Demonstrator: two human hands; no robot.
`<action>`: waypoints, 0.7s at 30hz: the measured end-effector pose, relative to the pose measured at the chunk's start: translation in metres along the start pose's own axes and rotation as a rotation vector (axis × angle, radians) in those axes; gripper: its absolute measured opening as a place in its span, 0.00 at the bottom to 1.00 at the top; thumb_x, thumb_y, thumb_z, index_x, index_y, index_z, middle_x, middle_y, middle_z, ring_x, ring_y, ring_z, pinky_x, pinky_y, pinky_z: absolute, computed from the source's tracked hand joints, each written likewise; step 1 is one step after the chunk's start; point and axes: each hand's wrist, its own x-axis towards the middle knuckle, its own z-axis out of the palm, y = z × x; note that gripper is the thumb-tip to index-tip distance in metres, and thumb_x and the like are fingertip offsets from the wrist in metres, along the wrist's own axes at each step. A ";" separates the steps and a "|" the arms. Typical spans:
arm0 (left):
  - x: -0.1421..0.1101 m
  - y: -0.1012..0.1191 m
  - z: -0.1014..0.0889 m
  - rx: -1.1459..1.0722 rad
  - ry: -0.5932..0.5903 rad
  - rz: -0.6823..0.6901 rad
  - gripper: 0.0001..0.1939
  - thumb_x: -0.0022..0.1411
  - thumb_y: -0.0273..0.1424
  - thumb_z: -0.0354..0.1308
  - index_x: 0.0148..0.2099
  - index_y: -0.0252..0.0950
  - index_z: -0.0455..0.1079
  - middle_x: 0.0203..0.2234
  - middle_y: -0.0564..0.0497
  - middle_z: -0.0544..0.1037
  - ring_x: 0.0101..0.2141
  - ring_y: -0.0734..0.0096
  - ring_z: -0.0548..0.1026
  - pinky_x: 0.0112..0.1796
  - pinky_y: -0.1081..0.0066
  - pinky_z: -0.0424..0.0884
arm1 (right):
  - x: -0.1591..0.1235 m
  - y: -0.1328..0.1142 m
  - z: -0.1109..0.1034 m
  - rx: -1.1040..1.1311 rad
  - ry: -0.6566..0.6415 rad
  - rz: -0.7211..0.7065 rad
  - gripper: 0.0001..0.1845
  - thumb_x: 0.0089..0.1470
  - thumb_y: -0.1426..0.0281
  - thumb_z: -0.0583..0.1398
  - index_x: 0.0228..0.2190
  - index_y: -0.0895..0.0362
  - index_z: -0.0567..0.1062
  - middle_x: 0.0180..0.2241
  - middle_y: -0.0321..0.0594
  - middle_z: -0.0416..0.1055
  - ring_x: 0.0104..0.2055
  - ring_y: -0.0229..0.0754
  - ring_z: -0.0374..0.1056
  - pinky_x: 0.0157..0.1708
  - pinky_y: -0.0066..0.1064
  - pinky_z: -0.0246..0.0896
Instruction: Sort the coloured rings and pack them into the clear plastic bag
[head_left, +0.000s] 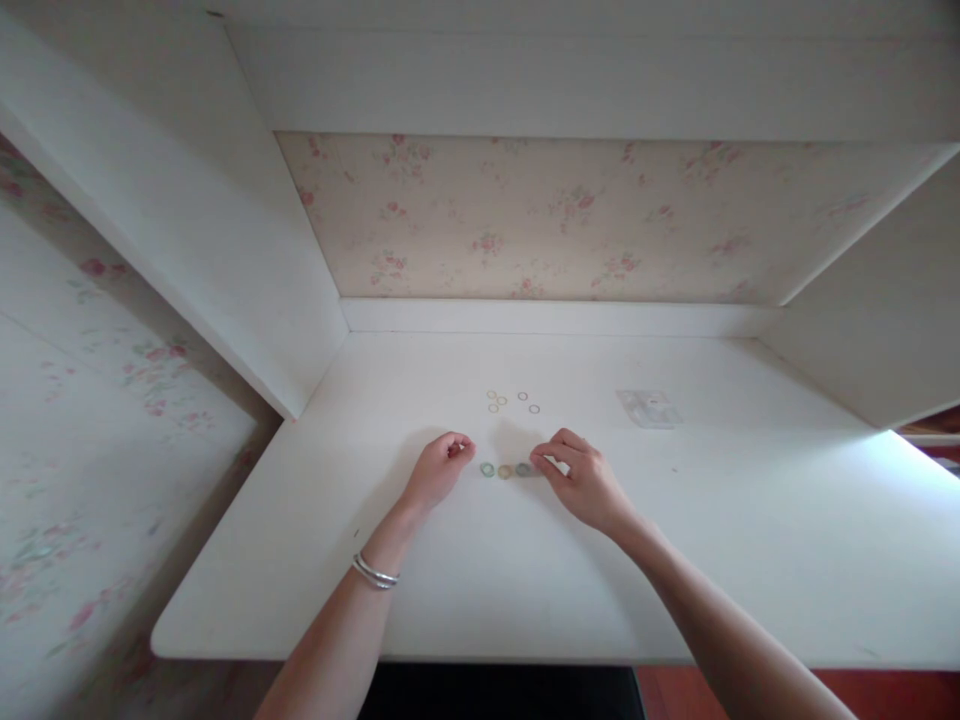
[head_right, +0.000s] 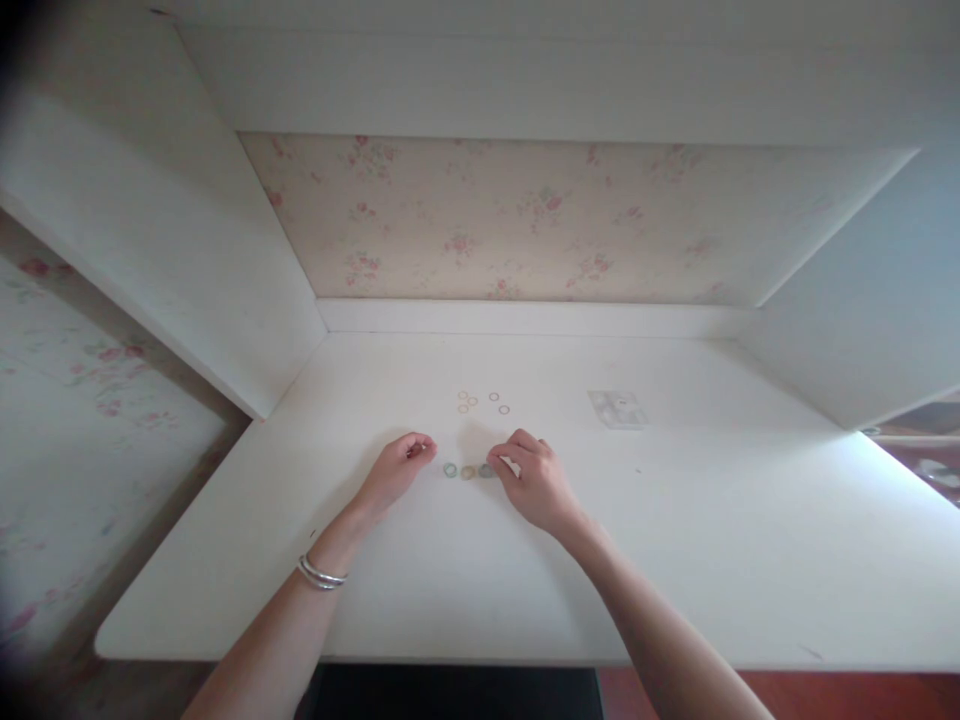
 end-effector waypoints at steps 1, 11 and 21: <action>0.000 0.000 0.001 0.021 -0.002 0.011 0.13 0.56 0.40 0.54 0.36 0.35 0.71 0.22 0.55 0.68 0.25 0.74 0.65 0.26 0.75 0.58 | -0.001 0.007 0.002 0.040 0.053 0.057 0.17 0.59 0.61 0.50 0.33 0.53 0.76 0.31 0.39 0.68 0.30 0.37 0.63 0.32 0.28 0.57; 0.030 -0.003 0.020 0.409 0.015 0.144 0.12 0.59 0.35 0.50 0.37 0.35 0.72 0.24 0.52 0.73 0.27 0.73 0.69 0.30 0.74 0.62 | -0.011 0.066 0.020 0.218 0.315 0.286 0.19 0.55 0.56 0.53 0.30 0.55 0.77 0.21 0.33 0.61 0.24 0.36 0.58 0.26 0.28 0.52; 0.083 0.016 0.044 0.824 0.035 0.246 0.11 0.62 0.34 0.50 0.41 0.39 0.71 0.40 0.48 0.72 0.36 0.69 0.73 0.39 0.71 0.65 | -0.012 0.067 0.018 0.217 0.267 0.230 0.15 0.56 0.61 0.53 0.31 0.54 0.77 0.23 0.34 0.63 0.25 0.35 0.59 0.28 0.26 0.52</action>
